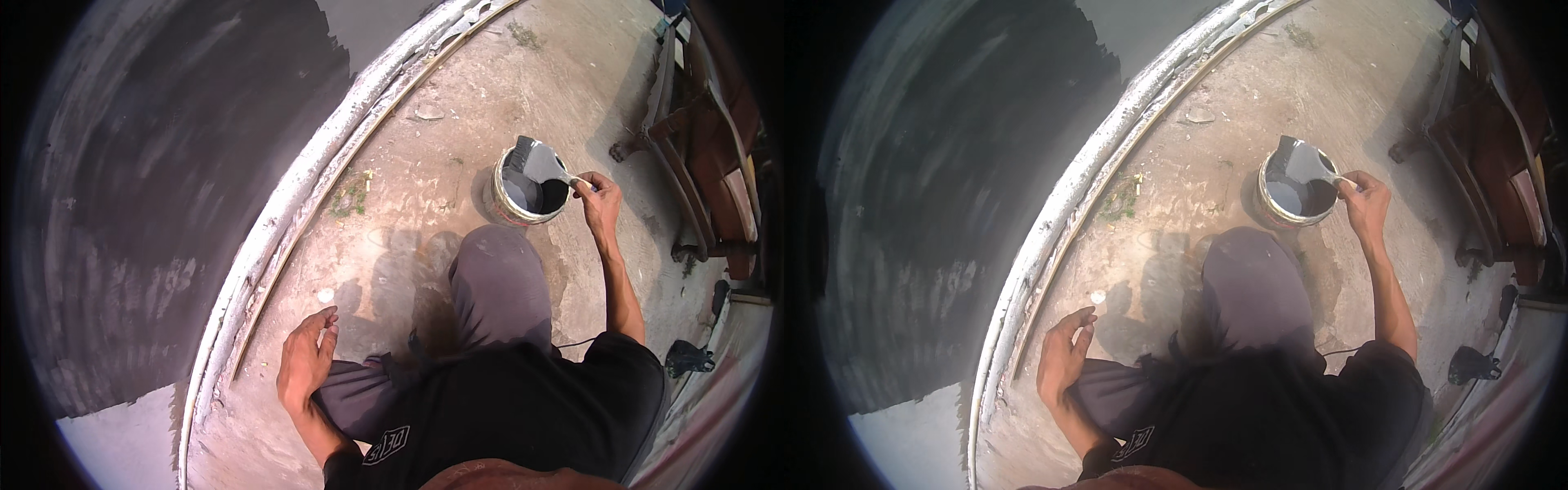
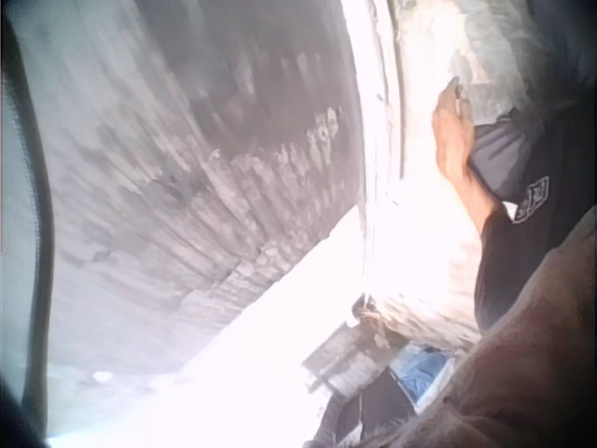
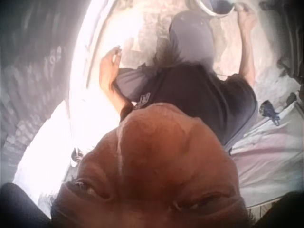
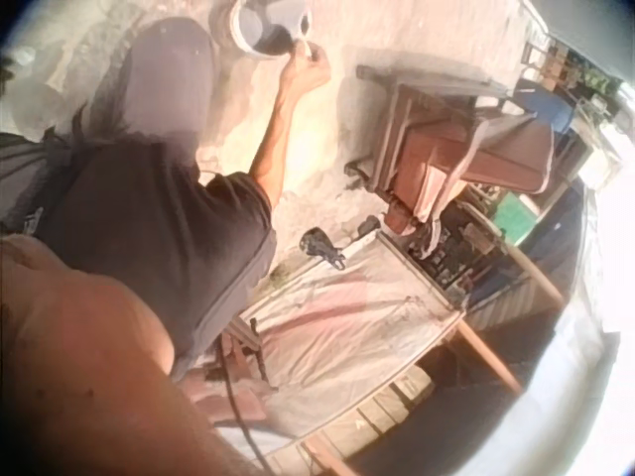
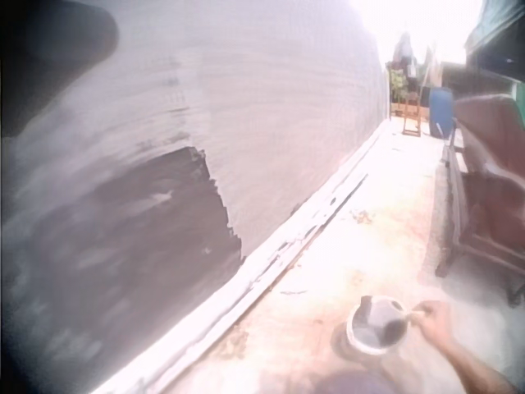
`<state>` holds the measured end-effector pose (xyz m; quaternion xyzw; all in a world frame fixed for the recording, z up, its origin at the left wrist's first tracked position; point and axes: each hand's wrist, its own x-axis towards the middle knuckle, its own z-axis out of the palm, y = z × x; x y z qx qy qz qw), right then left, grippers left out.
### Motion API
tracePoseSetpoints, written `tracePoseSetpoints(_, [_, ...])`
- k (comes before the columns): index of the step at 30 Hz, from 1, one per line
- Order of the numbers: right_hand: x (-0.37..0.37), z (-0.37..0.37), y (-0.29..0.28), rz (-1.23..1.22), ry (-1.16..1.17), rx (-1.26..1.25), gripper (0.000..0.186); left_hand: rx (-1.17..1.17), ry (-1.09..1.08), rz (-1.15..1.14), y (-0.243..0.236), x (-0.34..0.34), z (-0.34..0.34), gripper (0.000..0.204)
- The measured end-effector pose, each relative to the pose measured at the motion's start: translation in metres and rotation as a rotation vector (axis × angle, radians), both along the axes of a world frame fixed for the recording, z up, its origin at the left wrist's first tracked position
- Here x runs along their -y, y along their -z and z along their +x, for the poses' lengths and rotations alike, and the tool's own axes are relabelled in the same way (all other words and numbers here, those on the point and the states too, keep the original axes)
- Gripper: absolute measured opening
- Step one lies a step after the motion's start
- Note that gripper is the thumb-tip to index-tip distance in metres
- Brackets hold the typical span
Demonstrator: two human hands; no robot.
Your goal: The person kneels on the ground and uses a paintbrush to apply dark paint to a wall. They repeatedly dip the brush into a paint can and stroke the wall surface, gradually covering the unpainted area.
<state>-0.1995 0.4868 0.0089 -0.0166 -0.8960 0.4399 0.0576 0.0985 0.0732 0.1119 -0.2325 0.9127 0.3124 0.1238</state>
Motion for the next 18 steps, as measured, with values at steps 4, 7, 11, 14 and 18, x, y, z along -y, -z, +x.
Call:
tracePoseSetpoints(4, [0.076,-0.021,-0.008,-0.380,-0.058,0.025,0.024,0.009,-0.025,0.000,-0.008,-0.006,0.010,0.033])
tracePoseSetpoints(7, [0.180,-0.067,0.011,-0.504,-0.205,0.069,0.030,-0.001,-0.034,-0.001,-0.014,-0.012,0.020,0.033])
tracePoseSetpoints(11, [0.303,-0.159,0.060,-0.349,-0.235,-0.069,0.033,0.006,-0.061,-0.033,-0.032,-0.019,0.026,0.034])
tracePoseSetpoints(14, [0.370,-0.205,0.093,-0.182,-0.152,-0.279,0.032,-0.008,-0.129,-0.023,-0.036,-0.021,0.046,0.036])
tracePoseSetpoints(18, [0.418,-0.234,0.108,-0.028,-0.102,-0.159,0.029,0.047,-0.195,-0.053,-0.052,-0.029,0.057,0.035])
